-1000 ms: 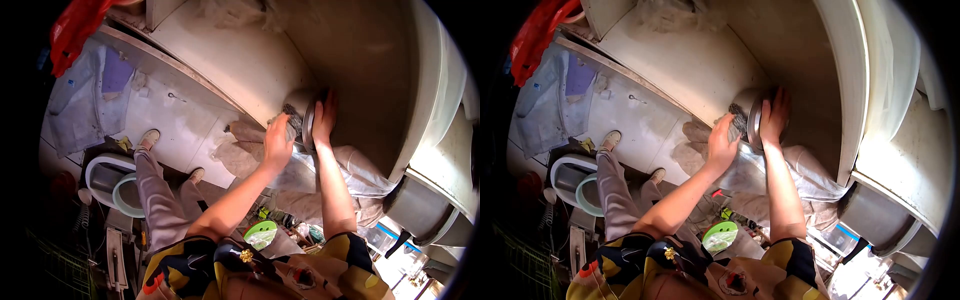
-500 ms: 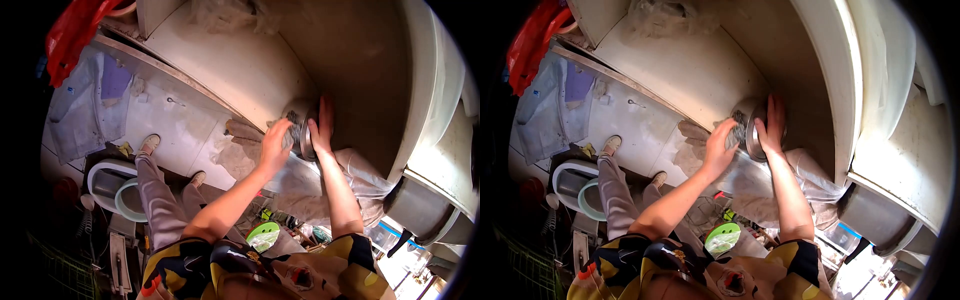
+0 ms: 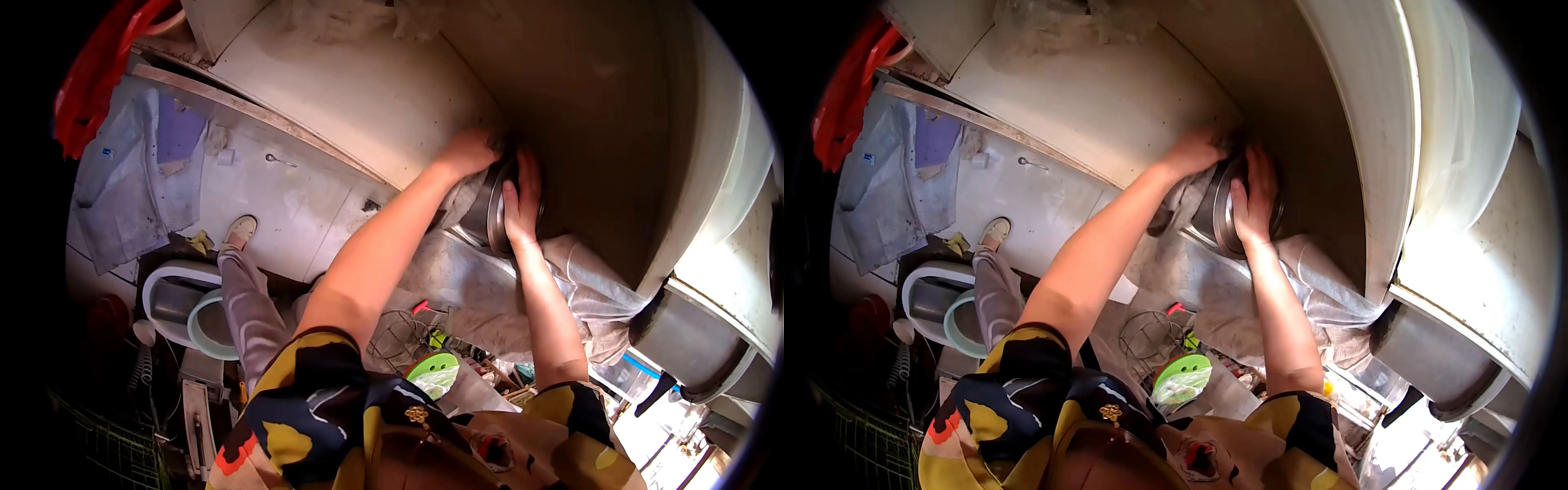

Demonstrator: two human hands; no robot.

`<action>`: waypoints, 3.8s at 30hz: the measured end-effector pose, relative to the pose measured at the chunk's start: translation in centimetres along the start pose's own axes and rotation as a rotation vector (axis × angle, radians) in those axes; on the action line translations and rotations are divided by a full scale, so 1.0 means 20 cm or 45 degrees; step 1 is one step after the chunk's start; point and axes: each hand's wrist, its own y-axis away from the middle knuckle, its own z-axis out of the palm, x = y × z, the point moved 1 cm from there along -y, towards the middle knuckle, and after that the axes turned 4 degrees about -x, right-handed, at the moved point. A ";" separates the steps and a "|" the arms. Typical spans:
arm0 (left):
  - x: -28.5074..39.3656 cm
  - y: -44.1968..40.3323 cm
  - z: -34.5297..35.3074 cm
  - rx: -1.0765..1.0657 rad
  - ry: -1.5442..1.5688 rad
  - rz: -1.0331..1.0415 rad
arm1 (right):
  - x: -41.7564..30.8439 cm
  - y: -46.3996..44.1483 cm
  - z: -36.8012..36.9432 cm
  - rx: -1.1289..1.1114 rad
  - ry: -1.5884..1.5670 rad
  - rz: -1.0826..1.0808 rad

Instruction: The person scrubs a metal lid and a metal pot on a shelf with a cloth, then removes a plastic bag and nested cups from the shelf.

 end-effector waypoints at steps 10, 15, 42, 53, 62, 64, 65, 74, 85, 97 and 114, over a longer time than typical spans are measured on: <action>-0.09 0.69 0.36 0.607 0.199 0.355 | 0.01 -0.02 0.01 -0.012 0.010 -0.032; -0.07 0.61 0.33 0.627 0.183 0.344 | 0.01 0.00 0.00 -0.014 0.052 -0.030; -0.11 0.72 0.34 0.422 0.198 0.319 | 0.00 0.05 -0.06 -0.191 -0.087 0.029; -0.12 0.84 0.53 0.288 0.086 0.229 | 0.07 0.26 -0.09 -0.058 -0.111 0.293; -0.13 0.20 0.28 0.417 0.088 0.229 | 0.07 0.27 -0.05 0.089 -0.134 0.316; -0.10 0.00 0.19 0.024 -0.120 -0.002 | 0.06 0.27 -0.05 0.105 -0.122 0.321; -0.11 -0.04 0.19 0.019 -0.124 -0.005 | 0.05 0.27 -0.04 0.123 -0.114 0.326; -0.13 0.70 0.47 0.595 0.079 0.182 | 0.06 0.28 -0.05 0.124 0.015 0.191; -0.07 0.04 0.21 -0.022 0.020 0.114 | 0.11 0.26 -0.02 0.214 0.013 0.204; -0.11 0.39 0.32 0.308 0.261 0.364 | 0.08 0.24 -0.03 0.223 0.082 0.134; -0.17 -0.10 0.29 0.295 -0.203 0.258 | 0.10 0.26 -0.03 0.155 0.169 0.184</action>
